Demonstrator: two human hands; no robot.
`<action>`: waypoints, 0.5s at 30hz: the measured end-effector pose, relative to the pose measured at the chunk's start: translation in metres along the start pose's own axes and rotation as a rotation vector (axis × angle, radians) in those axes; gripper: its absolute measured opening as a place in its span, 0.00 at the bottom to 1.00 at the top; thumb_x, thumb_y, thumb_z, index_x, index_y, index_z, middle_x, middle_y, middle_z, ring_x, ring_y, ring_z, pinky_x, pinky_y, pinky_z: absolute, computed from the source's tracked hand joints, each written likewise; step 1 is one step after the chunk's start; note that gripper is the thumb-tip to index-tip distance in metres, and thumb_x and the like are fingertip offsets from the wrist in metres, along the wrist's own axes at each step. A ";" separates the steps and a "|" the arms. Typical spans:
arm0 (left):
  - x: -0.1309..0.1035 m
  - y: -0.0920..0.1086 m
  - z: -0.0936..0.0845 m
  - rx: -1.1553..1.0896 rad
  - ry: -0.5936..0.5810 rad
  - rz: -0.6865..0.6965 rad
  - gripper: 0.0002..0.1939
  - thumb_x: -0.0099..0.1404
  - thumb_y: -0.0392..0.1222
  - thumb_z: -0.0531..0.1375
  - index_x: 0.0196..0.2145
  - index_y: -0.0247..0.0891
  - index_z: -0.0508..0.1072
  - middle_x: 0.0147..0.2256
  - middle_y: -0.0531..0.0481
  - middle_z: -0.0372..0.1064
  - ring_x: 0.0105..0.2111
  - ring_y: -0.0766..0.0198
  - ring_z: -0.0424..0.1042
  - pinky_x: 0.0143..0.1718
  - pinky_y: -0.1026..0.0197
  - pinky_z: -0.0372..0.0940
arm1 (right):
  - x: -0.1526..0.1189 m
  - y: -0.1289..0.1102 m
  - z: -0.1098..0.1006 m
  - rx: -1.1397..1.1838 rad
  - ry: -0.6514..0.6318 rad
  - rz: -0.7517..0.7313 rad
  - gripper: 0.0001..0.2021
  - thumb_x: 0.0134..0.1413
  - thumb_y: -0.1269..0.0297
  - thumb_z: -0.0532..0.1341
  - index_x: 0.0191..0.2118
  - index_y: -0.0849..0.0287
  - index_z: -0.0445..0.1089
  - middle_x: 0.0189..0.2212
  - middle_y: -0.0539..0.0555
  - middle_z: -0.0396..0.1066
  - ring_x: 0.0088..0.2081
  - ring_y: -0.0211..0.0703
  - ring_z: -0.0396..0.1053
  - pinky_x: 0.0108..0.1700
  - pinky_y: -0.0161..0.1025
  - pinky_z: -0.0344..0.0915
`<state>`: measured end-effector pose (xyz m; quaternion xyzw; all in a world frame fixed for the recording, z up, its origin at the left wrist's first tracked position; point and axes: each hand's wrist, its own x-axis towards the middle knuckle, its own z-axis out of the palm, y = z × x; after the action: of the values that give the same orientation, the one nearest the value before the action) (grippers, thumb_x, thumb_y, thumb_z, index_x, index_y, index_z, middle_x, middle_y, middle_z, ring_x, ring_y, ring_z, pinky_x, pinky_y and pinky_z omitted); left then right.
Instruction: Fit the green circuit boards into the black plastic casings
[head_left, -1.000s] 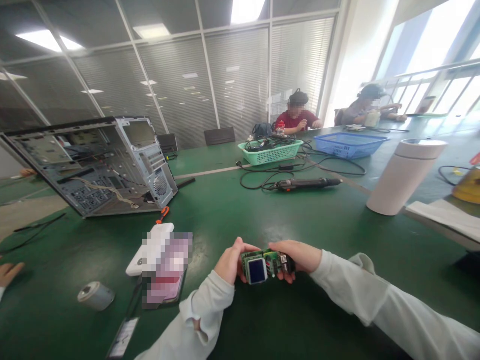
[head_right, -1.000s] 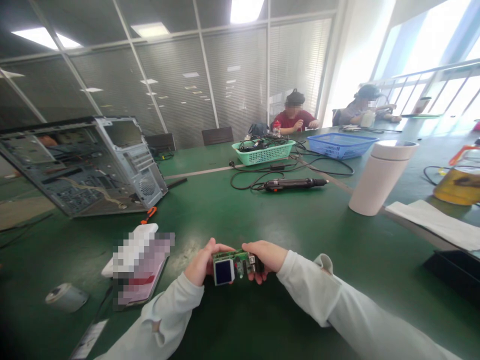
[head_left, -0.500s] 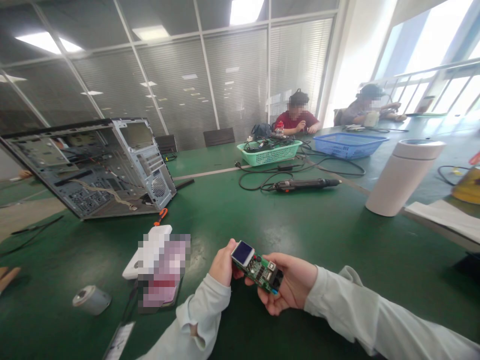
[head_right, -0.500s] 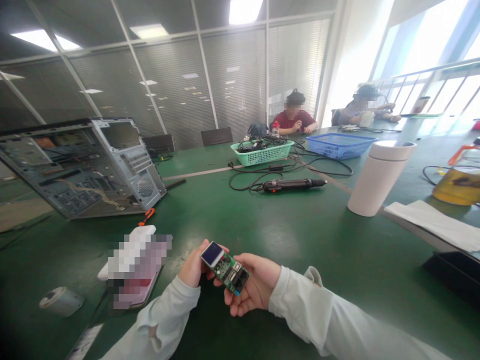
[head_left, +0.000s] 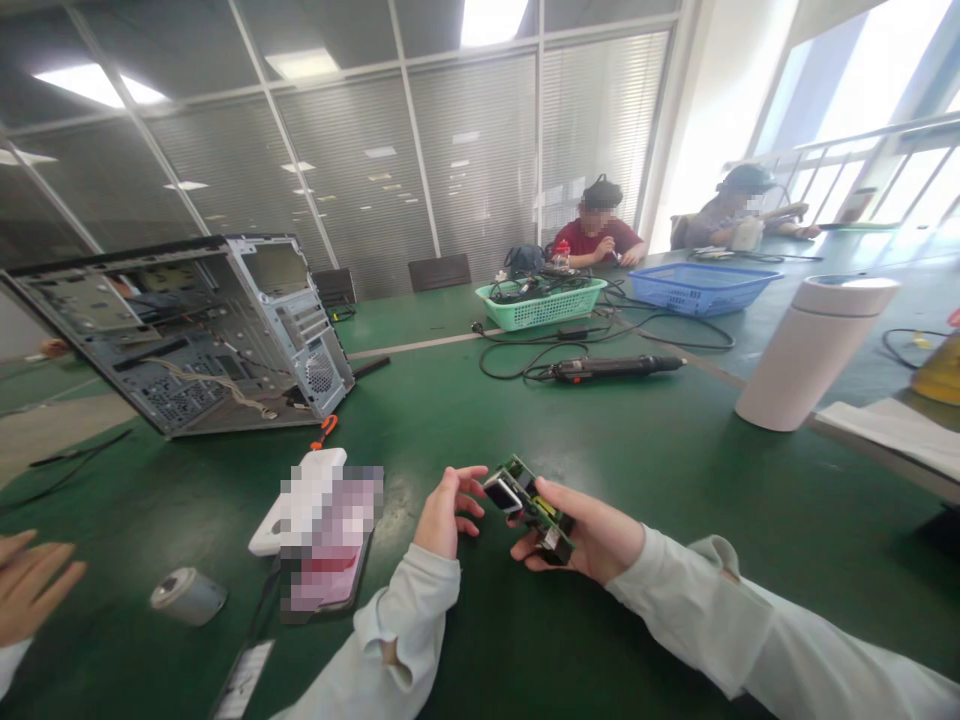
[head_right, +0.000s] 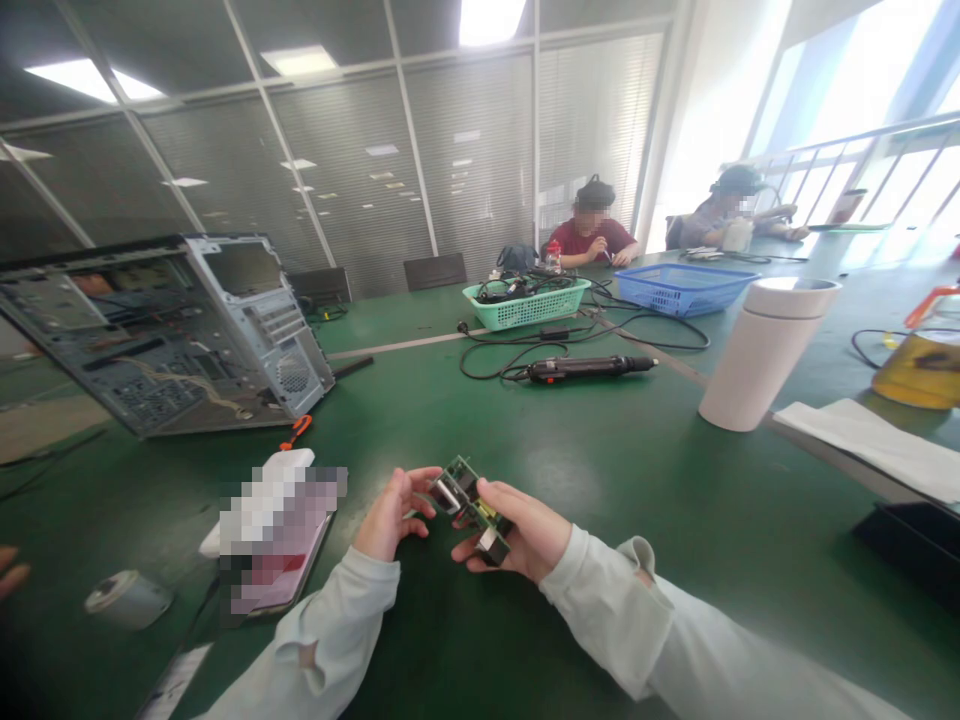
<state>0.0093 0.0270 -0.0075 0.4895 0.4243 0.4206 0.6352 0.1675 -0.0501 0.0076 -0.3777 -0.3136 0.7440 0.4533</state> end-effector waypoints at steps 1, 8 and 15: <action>0.000 0.001 -0.001 0.009 -0.001 -0.005 0.20 0.63 0.46 0.46 0.34 0.33 0.74 0.27 0.49 0.66 0.20 0.69 0.62 0.13 0.71 0.56 | 0.000 0.000 -0.001 -0.075 0.026 -0.101 0.24 0.48 0.47 0.59 0.39 0.62 0.53 0.37 0.55 0.62 0.32 0.42 0.67 0.32 0.35 0.63; 0.002 -0.005 -0.008 0.052 -0.064 0.038 0.15 0.62 0.43 0.49 0.35 0.38 0.74 0.29 0.48 0.67 0.25 0.66 0.64 0.16 0.69 0.58 | -0.012 -0.002 0.001 -1.124 0.289 -0.993 0.10 0.50 0.67 0.58 0.37 0.60 0.55 0.43 0.55 0.58 0.44 0.44 0.60 0.44 0.43 0.59; 0.006 -0.013 -0.005 0.036 0.004 0.021 0.25 0.56 0.58 0.50 0.35 0.34 0.73 0.28 0.49 0.65 0.25 0.66 0.65 0.17 0.69 0.59 | -0.019 -0.007 0.012 -1.526 0.224 -1.432 0.05 0.55 0.73 0.55 0.37 0.61 0.57 0.44 0.57 0.59 0.48 0.48 0.57 0.48 0.47 0.58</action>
<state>0.0080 0.0320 -0.0222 0.5047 0.4279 0.4204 0.6209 0.1664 -0.0660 0.0252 -0.3560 -0.8052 -0.1315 0.4556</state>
